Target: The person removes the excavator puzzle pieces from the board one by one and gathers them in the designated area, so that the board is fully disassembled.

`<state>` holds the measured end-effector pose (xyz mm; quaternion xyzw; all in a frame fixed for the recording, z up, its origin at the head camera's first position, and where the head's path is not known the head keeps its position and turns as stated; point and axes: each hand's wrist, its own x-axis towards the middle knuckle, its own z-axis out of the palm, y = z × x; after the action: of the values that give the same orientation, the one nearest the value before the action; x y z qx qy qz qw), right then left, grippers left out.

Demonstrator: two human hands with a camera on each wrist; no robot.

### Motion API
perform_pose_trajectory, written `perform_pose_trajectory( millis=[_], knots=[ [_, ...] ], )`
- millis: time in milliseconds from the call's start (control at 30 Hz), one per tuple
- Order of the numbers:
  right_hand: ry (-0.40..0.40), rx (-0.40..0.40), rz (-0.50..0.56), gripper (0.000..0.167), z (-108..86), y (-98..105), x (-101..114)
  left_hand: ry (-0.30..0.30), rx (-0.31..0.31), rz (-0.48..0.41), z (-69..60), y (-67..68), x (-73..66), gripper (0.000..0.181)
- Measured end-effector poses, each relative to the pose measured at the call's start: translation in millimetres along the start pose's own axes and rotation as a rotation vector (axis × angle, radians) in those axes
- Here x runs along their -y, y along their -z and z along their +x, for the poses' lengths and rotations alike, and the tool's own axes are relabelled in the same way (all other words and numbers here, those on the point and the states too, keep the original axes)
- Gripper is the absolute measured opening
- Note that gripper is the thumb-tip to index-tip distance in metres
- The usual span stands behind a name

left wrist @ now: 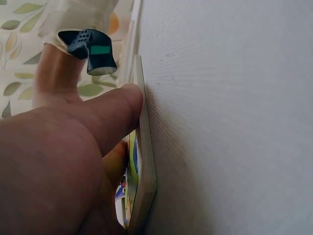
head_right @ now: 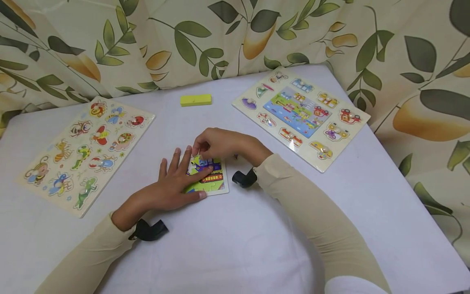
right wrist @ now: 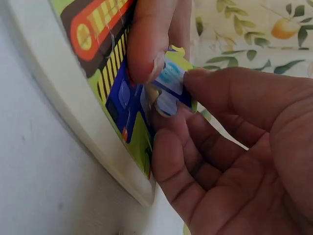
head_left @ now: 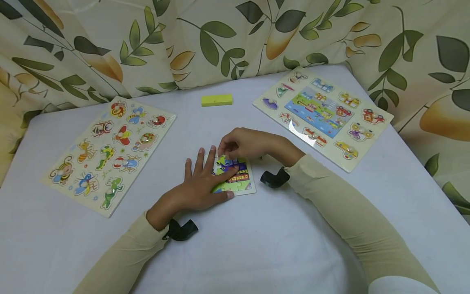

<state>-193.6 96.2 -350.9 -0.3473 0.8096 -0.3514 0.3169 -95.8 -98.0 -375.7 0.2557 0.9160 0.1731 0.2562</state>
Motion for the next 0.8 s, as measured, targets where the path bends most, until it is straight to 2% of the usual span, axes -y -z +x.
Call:
perform_pose_trajectory(
  millis=[133,467,800],
  knots=[
    [0.013,0.003,0.03,0.016,-1.3,-0.6,-1.0,-0.004,0.001,0.0,-0.1,0.5,0.0,0.065],
    [-0.006,-0.101,0.054,0.016,-3.4,-2.0,-4.8,0.006,-0.002,-0.006,-0.5,0.9,-1.3,0.065],
    [-0.02,-0.127,0.014,0.015,-9.0,-0.4,-6.9,0.011,0.0,-0.003,0.1,0.7,-1.7,0.065]
  ],
)
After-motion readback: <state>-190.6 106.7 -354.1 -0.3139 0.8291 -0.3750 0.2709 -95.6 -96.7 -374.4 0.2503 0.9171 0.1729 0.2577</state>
